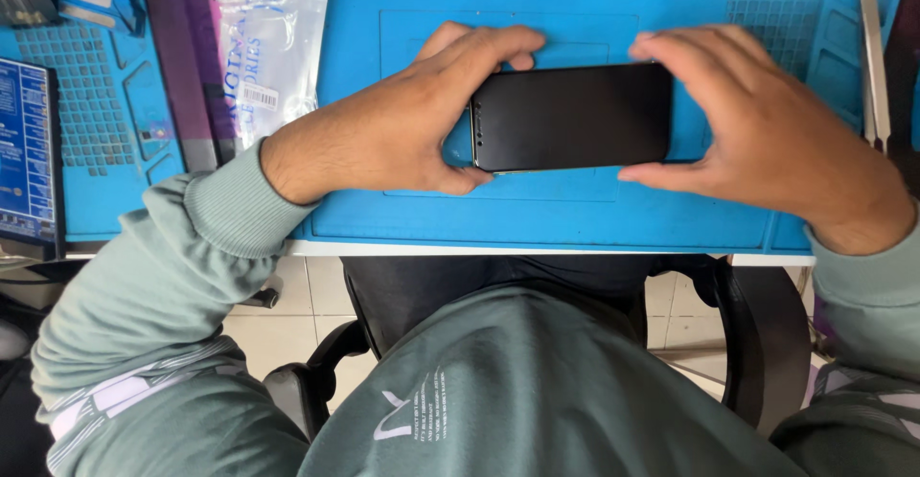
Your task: The person reassembles a disassembled smartphone on a blue work mat. They align and press the display assembly onto the chassis, then use tweezers to adjust internal components and connectors before closing the device.
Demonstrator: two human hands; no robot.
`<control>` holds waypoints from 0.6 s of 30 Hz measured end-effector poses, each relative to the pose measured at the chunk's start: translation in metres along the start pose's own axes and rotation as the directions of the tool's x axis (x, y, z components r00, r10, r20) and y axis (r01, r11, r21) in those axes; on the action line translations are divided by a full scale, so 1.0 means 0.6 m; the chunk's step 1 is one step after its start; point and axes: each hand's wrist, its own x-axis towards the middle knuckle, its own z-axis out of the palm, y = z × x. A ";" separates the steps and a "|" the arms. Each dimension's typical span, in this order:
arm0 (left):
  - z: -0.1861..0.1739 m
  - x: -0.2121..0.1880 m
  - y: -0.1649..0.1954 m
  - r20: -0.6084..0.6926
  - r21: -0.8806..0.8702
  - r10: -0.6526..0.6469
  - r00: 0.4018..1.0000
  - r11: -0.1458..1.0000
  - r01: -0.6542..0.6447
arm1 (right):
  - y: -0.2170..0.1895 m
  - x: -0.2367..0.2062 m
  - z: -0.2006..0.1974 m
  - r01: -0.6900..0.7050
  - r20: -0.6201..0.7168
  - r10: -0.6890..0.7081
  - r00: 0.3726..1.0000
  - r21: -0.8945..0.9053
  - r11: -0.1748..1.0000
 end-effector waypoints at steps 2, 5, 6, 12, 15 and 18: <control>-0.005 0.000 0.001 0.011 0.017 0.041 0.999 0.999 -0.041 | -0.002 0.005 0.000 0.033 -0.012 -0.033 0.999 0.001 0.999; -0.014 0.003 0.004 0.047 0.053 0.064 0.997 0.996 -0.067 | 0.002 -0.008 0.001 0.050 -0.053 -0.049 0.997 0.015 0.999; -0.016 0.005 0.006 0.056 0.046 0.052 0.997 0.997 -0.055 | 0.005 -0.012 0.002 0.045 -0.059 -0.043 0.997 0.039 0.998; -0.019 0.011 0.022 0.076 0.057 0.015 0.997 0.998 -0.019 | 0.006 -0.030 0.007 0.088 -0.101 -0.085 0.991 0.024 0.996; -0.014 0.014 0.026 0.082 0.076 -0.036 0.996 0.997 0.030 | -0.002 -0.028 0.006 0.087 -0.098 -0.086 0.991 0.007 0.996; -0.017 0.013 0.029 0.069 0.042 -0.053 0.996 0.998 0.050 | 0.004 -0.027 0.006 0.098 -0.128 -0.090 0.988 0.065 0.993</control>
